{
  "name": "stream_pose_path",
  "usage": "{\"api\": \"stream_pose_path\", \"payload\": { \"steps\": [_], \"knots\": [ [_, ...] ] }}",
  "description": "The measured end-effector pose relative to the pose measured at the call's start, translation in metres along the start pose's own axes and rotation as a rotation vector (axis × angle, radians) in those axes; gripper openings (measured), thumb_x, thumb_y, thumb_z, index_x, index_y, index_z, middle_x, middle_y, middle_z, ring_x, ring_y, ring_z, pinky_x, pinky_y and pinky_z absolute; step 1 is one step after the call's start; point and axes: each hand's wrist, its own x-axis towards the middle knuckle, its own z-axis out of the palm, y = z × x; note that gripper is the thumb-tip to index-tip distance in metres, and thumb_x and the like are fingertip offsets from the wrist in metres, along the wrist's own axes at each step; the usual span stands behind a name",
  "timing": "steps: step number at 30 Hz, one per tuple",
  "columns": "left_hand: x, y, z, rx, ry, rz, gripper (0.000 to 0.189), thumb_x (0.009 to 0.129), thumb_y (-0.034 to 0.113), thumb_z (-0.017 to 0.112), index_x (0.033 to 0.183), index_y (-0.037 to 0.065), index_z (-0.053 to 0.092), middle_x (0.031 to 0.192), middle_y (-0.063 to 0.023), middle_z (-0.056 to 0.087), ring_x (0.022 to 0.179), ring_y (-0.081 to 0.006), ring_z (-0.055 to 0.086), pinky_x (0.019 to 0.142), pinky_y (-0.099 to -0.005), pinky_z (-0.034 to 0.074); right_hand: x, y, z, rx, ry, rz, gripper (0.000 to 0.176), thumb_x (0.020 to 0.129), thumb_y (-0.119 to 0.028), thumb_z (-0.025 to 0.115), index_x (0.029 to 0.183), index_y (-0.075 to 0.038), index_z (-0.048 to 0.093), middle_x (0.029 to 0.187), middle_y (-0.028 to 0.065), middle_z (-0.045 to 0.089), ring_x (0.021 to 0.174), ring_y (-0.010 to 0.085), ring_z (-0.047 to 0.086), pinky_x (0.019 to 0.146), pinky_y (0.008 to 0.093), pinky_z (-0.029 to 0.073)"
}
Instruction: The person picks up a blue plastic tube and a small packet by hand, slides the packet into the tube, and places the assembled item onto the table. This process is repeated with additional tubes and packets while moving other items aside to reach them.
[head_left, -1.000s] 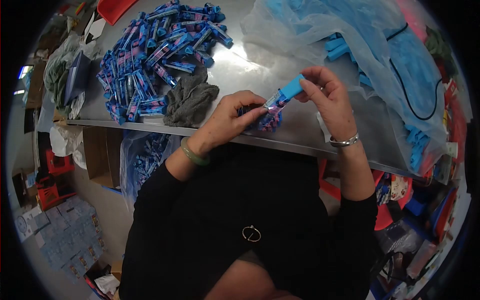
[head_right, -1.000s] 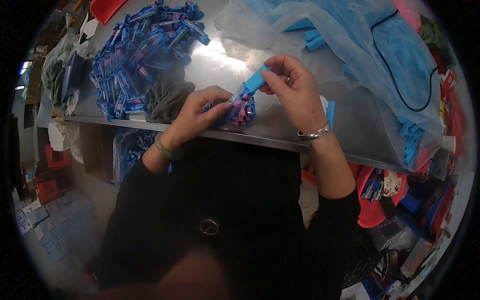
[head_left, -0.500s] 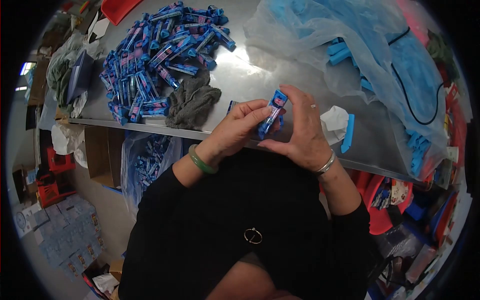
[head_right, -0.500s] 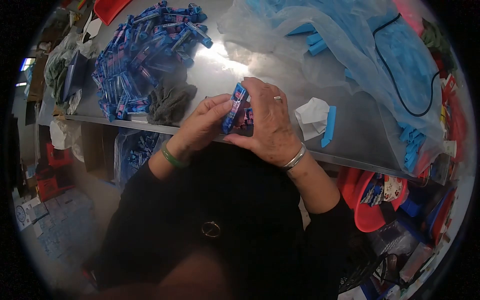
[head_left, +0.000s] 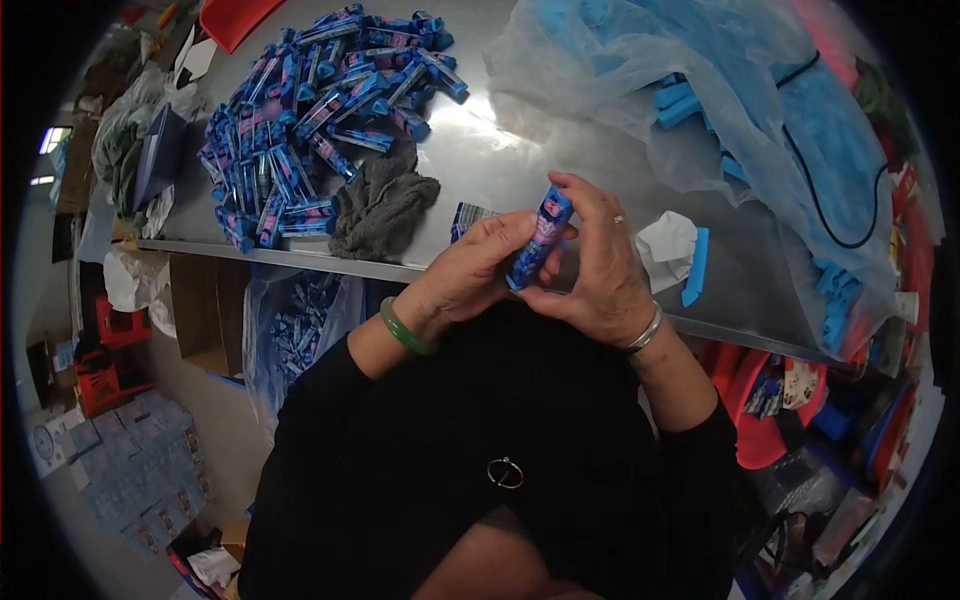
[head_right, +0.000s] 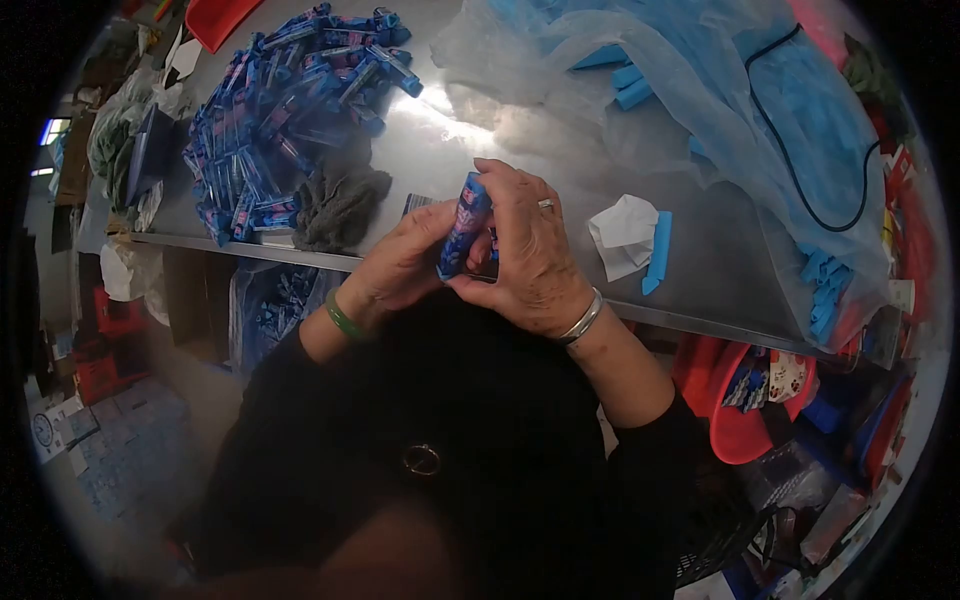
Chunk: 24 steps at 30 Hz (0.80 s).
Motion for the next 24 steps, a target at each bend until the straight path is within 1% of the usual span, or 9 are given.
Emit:
{"api": "stream_pose_path", "payload": {
  "steps": [2, 4, 5, 7, 11, 13, 17, 19, 24],
  "knots": [
    [0.002, 0.001, 0.0, 0.011, -0.009, 0.01, 0.042, 0.099, 0.035, 0.05, 0.121, 0.0, 0.057, 0.088, -0.002, 0.06, 0.079, -0.0076, 0.057, 0.071, -0.0209, 0.048, 0.0, 0.002, 0.0, -0.007, 0.01, 0.007, 0.098, 0.057, -0.017, 0.086, 0.137, -0.005, 0.031, 0.136, 0.0184, 0.043, 0.125, 0.035, 0.043, 0.106, 0.045, 0.03],
    [0.005, 0.001, -0.001, 0.018, -0.025, 0.015, 0.042, 0.1, 0.035, 0.05, 0.122, 0.0, 0.057, 0.088, -0.0019, 0.059, 0.079, -0.0074, 0.056, 0.07, -0.0208, 0.048, 0.001, 0.004, 0.0, -0.059, 0.056, -0.025, 0.094, 0.057, -0.016, 0.085, 0.134, 0.0, 0.035, 0.133, 0.0186, 0.046, 0.117, 0.0358, 0.048, 0.1, 0.0427, 0.039],
    [0.007, 0.002, -0.002, 0.021, -0.005, 0.005, 0.042, 0.1, 0.035, 0.05, 0.122, 0.0, 0.057, 0.087, -0.0021, 0.059, 0.078, -0.0073, 0.056, 0.07, -0.021, 0.048, 0.002, 0.005, 0.0, -0.067, 0.058, -0.02, 0.094, 0.057, -0.016, 0.085, 0.134, 0.0, 0.035, 0.133, 0.0186, 0.046, 0.117, 0.0358, 0.048, 0.1, 0.0427, 0.039],
    [0.011, 0.004, -0.001, 0.026, 0.011, -0.006, 0.042, 0.1, 0.035, 0.05, 0.122, 0.0, 0.057, 0.087, -0.0023, 0.059, 0.077, -0.0071, 0.056, 0.07, -0.0212, 0.048, 0.003, 0.008, -0.001, -0.018, 0.025, 0.03, 0.099, 0.056, -0.018, 0.087, 0.137, -0.005, 0.031, 0.134, 0.0182, 0.042, 0.121, 0.0364, 0.045, 0.105, 0.0458, 0.032],
    [0.017, 0.009, 0.003, 0.012, 0.011, -0.006, 0.041, 0.1, 0.035, 0.049, 0.122, 0.001, 0.057, 0.086, -0.0016, 0.059, 0.076, -0.0068, 0.056, 0.069, -0.0207, 0.048, 0.005, 0.011, -0.003, -0.009, 0.041, 0.031, 0.1, 0.056, -0.019, 0.087, 0.137, -0.004, 0.031, 0.133, 0.0189, 0.042, 0.118, 0.0371, 0.046, 0.104, 0.0459, 0.033],
    [0.018, 0.011, 0.005, 0.016, 0.016, -0.007, 0.04, 0.1, 0.034, 0.049, 0.122, 0.001, 0.057, 0.086, -0.0012, 0.059, 0.076, -0.0068, 0.056, 0.069, -0.0204, 0.048, 0.006, 0.009, -0.005, 0.01, 0.067, 0.082, 0.102, 0.055, -0.02, 0.088, 0.137, -0.004, 0.03, 0.132, 0.0195, 0.043, 0.118, 0.0373, 0.046, 0.103, 0.045, 0.034],
    [0.017, 0.014, 0.01, 0.064, 0.007, 0.036, 0.037, 0.1, 0.031, 0.05, 0.12, 0.001, 0.058, 0.086, -0.0005, 0.06, 0.077, -0.0067, 0.057, 0.07, -0.0203, 0.049, 0.004, 0.011, -0.009, 0.005, 0.119, 0.047, 0.103, 0.054, -0.015, 0.088, 0.139, -0.003, 0.029, 0.134, 0.0189, 0.042, 0.121, 0.0344, 0.046, 0.1, 0.041, 0.04],
    [0.015, 0.013, 0.011, 0.063, 0.004, 0.047, 0.037, 0.1, 0.03, 0.05, 0.12, 0.001, 0.058, 0.086, -0.0005, 0.06, 0.077, -0.0067, 0.057, 0.071, -0.0204, 0.049, 0.002, 0.01, -0.008, 0.012, 0.158, -0.023, 0.103, 0.053, -0.017, 0.089, 0.136, -0.005, 0.03, 0.133, 0.0196, 0.043, 0.121, 0.0363, 0.045, 0.105, 0.0424, 0.033],
    [0.011, 0.012, 0.01, 0.107, -0.053, 0.061, 0.035, 0.1, 0.029, 0.05, 0.12, 0.001, 0.058, 0.086, -0.0011, 0.061, 0.078, -0.0064, 0.057, 0.072, -0.0203, 0.048, 0.0, 0.007, -0.01, -0.012, 0.148, -0.061, 0.097, 0.052, -0.016, 0.088, 0.132, -0.008, 0.034, 0.134, 0.0187, 0.044, 0.123, 0.0356, 0.044, 0.106, 0.0437, 0.032]
  ]
}}
